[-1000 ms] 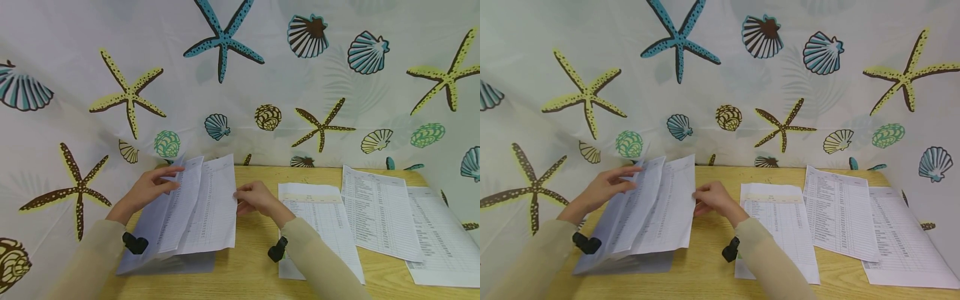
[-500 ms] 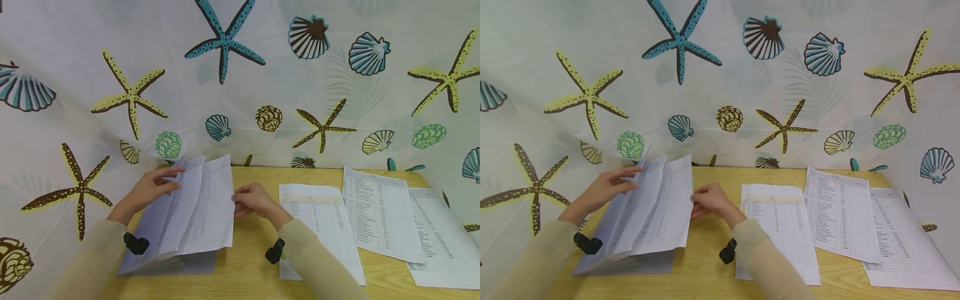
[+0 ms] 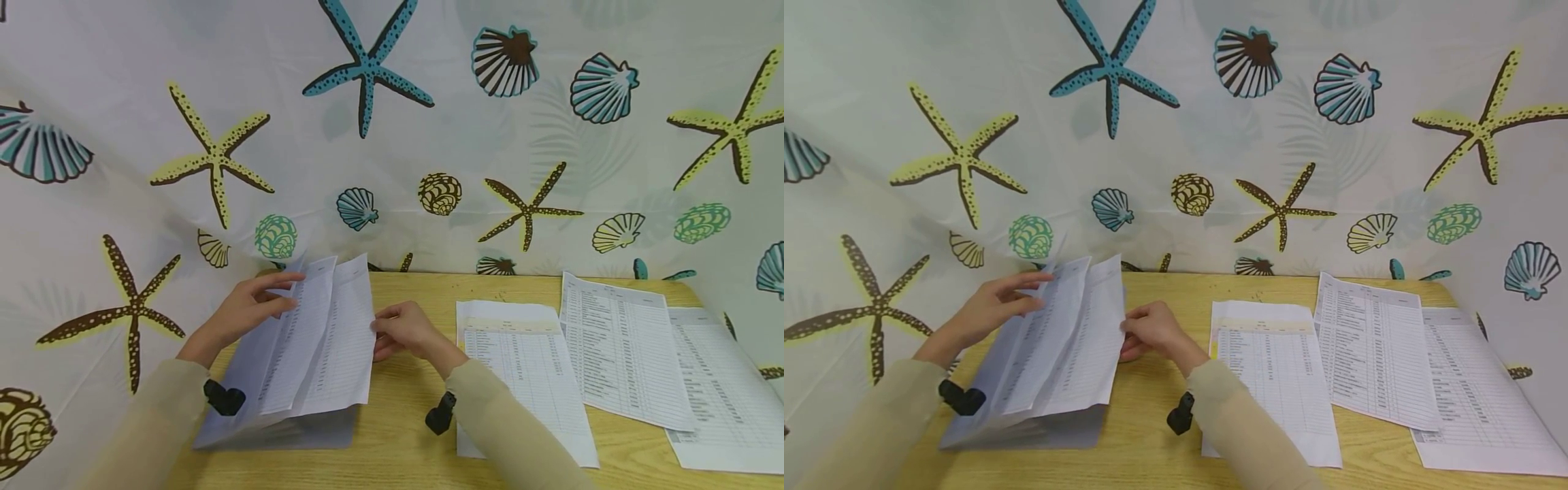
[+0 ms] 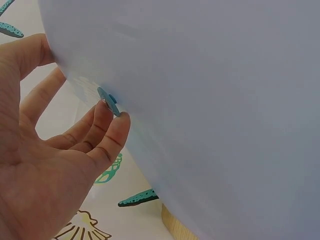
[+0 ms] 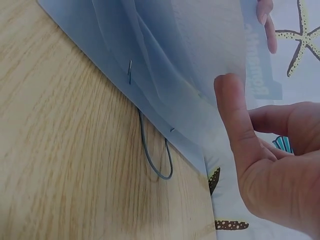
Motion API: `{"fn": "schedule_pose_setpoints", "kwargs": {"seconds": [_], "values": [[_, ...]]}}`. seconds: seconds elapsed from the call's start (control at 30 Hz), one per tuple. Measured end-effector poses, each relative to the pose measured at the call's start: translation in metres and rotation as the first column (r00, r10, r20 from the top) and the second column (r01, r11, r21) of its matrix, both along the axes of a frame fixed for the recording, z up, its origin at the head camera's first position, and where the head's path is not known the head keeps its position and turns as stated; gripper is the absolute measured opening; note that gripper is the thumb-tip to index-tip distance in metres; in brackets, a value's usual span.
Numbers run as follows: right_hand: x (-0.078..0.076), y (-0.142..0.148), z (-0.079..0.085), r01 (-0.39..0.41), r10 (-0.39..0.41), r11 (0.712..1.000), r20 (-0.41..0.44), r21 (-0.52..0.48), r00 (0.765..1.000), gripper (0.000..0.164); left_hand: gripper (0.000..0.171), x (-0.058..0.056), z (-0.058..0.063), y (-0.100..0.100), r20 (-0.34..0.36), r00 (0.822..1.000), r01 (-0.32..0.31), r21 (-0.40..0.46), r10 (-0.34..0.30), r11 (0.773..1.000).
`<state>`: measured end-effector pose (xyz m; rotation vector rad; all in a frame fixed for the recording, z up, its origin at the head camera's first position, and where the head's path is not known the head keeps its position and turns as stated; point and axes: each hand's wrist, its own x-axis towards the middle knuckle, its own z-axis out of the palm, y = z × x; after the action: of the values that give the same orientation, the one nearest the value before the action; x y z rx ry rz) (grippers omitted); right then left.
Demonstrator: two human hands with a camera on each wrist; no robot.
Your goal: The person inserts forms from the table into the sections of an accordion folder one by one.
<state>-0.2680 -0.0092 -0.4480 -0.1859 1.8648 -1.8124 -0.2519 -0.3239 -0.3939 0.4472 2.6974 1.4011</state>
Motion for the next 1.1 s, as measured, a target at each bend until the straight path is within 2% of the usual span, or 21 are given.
{"fn": "schedule_pose_setpoints", "kwargs": {"seconds": [0.67,1.1], "values": [[0.002,-0.019,-0.011,0.024,-0.024,0.999,-0.003,-0.026,1.000,0.036,0.052,0.000,0.002,0.002,-0.003,1.000,-0.002,-0.007,0.002,1.000],[0.005,-0.035,-0.013,0.020,-0.020,1.000,0.000,-0.015,1.000,0.034,0.051,-0.004,-0.002,0.000,-0.007,1.000,-0.001,-0.013,0.001,1.000]]}}
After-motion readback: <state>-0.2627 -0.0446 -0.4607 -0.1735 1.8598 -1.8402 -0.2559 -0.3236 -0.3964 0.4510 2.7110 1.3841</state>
